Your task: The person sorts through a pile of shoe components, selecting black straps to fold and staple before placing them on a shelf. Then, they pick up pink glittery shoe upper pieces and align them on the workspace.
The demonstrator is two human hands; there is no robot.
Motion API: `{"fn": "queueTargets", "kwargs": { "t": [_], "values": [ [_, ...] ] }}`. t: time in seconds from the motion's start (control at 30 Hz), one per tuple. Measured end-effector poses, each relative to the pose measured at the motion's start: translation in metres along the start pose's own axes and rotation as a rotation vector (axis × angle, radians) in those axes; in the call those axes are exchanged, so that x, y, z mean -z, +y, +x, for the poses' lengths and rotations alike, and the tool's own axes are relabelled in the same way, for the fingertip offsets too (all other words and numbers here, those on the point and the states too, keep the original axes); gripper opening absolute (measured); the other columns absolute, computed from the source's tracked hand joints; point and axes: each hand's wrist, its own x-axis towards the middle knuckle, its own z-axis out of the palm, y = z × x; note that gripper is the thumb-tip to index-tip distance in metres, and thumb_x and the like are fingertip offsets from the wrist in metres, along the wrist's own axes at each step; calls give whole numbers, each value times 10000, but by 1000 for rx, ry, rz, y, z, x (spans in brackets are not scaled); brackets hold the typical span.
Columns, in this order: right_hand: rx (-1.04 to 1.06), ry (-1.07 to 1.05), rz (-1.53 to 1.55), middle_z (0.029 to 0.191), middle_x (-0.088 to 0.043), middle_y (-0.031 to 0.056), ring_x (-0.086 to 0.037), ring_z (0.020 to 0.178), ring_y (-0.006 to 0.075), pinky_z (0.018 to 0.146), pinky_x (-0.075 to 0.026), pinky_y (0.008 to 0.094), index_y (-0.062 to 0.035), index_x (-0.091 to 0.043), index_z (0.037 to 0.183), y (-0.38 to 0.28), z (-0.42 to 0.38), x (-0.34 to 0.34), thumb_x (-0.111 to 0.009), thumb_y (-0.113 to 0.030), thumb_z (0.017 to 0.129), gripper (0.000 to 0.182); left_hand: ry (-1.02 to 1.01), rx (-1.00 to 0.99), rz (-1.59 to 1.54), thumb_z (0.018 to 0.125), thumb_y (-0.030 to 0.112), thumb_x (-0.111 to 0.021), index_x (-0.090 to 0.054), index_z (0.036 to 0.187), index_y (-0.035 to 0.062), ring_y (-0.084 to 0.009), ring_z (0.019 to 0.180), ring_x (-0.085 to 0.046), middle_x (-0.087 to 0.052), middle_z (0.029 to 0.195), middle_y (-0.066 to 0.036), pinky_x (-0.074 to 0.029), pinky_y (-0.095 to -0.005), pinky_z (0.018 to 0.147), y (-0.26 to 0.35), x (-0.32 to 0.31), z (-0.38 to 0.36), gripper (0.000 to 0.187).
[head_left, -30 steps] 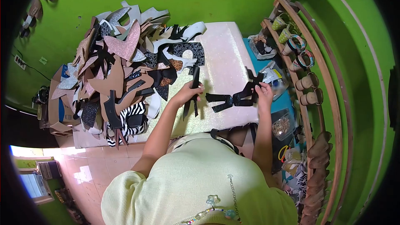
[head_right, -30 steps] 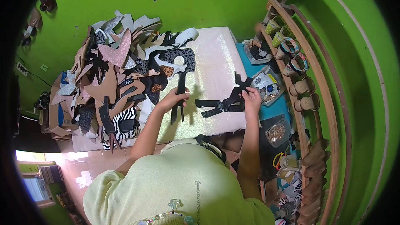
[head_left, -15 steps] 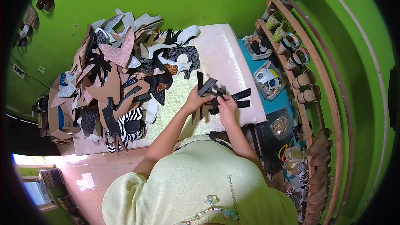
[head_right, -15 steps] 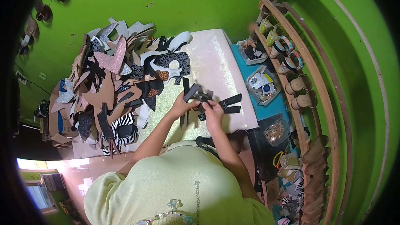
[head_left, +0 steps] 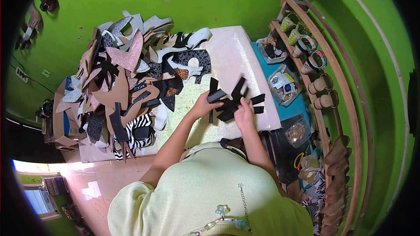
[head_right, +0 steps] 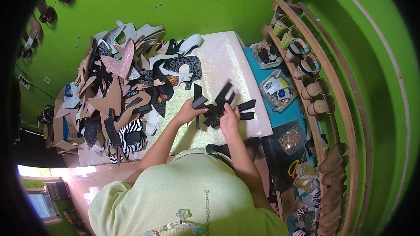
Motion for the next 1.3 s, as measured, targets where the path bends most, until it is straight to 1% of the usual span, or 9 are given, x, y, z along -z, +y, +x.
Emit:
{"fn": "queueTargets", "kwargs": {
  "t": [0.1,0.13,0.3,0.57,0.77,0.9,1.03,1.1,1.3],
  "values": [
    [-5,60,-41,959,-591,24,-557,910,170,788,-430,347,-157,-466,946,-15,5,3,-583,-7,805,237,33,-2,86,693,140,-745,-532,1022,-18,-116,797,-544,-596,896,-57,-445,-255,743,-7,5,2,422],
    [-2,27,-78,974,-576,44,-556,910,174,790,-437,349,-133,-456,1063,-21,3,0,-583,-8,804,314,11,19,110,694,143,-745,-532,1032,-20,-118,795,-544,-596,901,-57,-446,-256,741,-5,8,2,432],
    [-62,71,-290,974,-554,103,-583,873,222,741,-484,360,-69,-406,1205,-36,5,7,-573,-44,818,422,-49,100,190,695,144,-743,-540,1044,-24,-101,734,-537,-590,875,-49,-455,-233,661,-1,17,4,437],
    [-138,73,-643,943,-564,144,-623,647,258,582,-517,323,30,-357,1245,-60,14,10,-596,-99,811,512,-143,140,201,677,150,-748,-572,1021,-19,-100,649,-529,-592,779,-40,-446,-242,598,5,19,4,422],
    [-310,292,-910,950,-579,139,-615,690,211,579,-517,332,8,-386,1212,-74,29,14,-639,-165,789,524,-162,23,222,675,141,-752,-564,1012,-18,-93,715,-539,-594,814,-27,-448,-237,650,21,7,9,417],
    [-585,74,-696,860,-614,83,-606,732,197,634,-519,363,-37,-523,1083,-90,36,24,-568,-258,847,326,-178,-23,173,677,125,-746,-565,1014,-18,-114,779,-557,-617,872,-52,-452,-261,716,37,-2,16,408],
    [-596,-25,-534,942,-603,101,-599,796,195,665,-506,349,-35,-486,1132,-90,44,34,-558,-193,854,328,-215,-80,228,676,115,-745,-563,1012,-19,-117,793,-566,-628,886,-65,-459,-270,728,42,-4,24,405],
    [-300,17,-445,968,-575,88,-572,811,176,669,-484,327,-45,-451,1167,-88,44,31,-546,-117,851,338,-229,-96,245,676,115,-745,-563,1009,-21,-117,791,-566,-628,881,-66,-460,-270,728,42,-6,27,403],
    [-189,-93,-338,850,-530,35,-517,705,129,646,-460,293,-57,-468,1110,-101,44,29,-553,-26,815,309,-248,-15,327,673,110,-745,-554,1010,-29,-129,761,-575,-630,846,-66,-462,-281,709,42,-9,28,411]
  ]
}}
